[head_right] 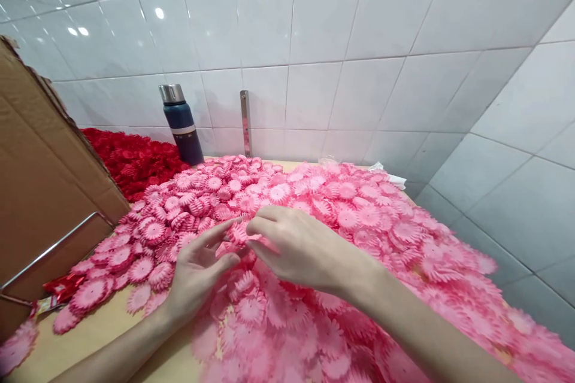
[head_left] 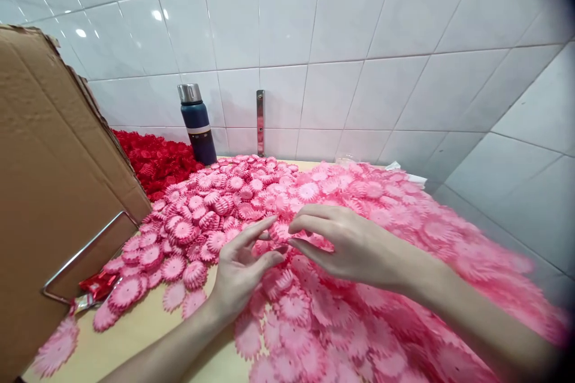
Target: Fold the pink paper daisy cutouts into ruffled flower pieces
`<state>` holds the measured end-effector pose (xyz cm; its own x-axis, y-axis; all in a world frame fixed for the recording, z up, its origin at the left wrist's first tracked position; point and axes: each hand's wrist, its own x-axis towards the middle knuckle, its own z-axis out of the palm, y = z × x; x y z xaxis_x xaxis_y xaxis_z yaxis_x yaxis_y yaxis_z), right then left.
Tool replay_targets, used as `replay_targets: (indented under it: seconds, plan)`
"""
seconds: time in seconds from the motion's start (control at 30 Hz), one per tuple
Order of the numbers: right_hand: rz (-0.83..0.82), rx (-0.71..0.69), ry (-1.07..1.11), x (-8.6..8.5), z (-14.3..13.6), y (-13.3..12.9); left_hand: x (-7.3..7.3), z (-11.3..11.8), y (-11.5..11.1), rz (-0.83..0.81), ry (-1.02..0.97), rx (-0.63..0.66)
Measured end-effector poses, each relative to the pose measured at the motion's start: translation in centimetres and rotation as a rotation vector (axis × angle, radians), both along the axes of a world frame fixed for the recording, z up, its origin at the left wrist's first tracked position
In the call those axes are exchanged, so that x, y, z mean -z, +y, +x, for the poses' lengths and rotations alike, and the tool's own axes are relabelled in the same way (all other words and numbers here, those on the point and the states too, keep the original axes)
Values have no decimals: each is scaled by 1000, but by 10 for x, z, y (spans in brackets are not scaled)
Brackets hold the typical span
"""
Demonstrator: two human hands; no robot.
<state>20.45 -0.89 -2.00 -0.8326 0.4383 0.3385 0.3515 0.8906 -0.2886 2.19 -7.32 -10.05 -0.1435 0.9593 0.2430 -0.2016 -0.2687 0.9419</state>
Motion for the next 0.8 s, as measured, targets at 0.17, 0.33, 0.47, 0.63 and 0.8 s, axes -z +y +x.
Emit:
replay_targets:
  seconds: [0.17, 0.33, 0.47, 0.63, 0.8]
  plan:
    - [-185, -42, -5, -3, 1, 0, -3, 2, -1, -4, -3, -33]
    - [-407, 25, 195, -3, -4, 2, -7, 3, -4, -11, -15, -24]
    - [-704, 103, 345, 0, -9, 1, -6, 2, -6, -23, 29, -9]
    - [-920, 87, 305, 4, -10, 1, -6, 1, -6, -17, 35, 3]
    - [-956, 85, 303, 5, -10, 2, -5, 1, -6, -22, 57, -3]
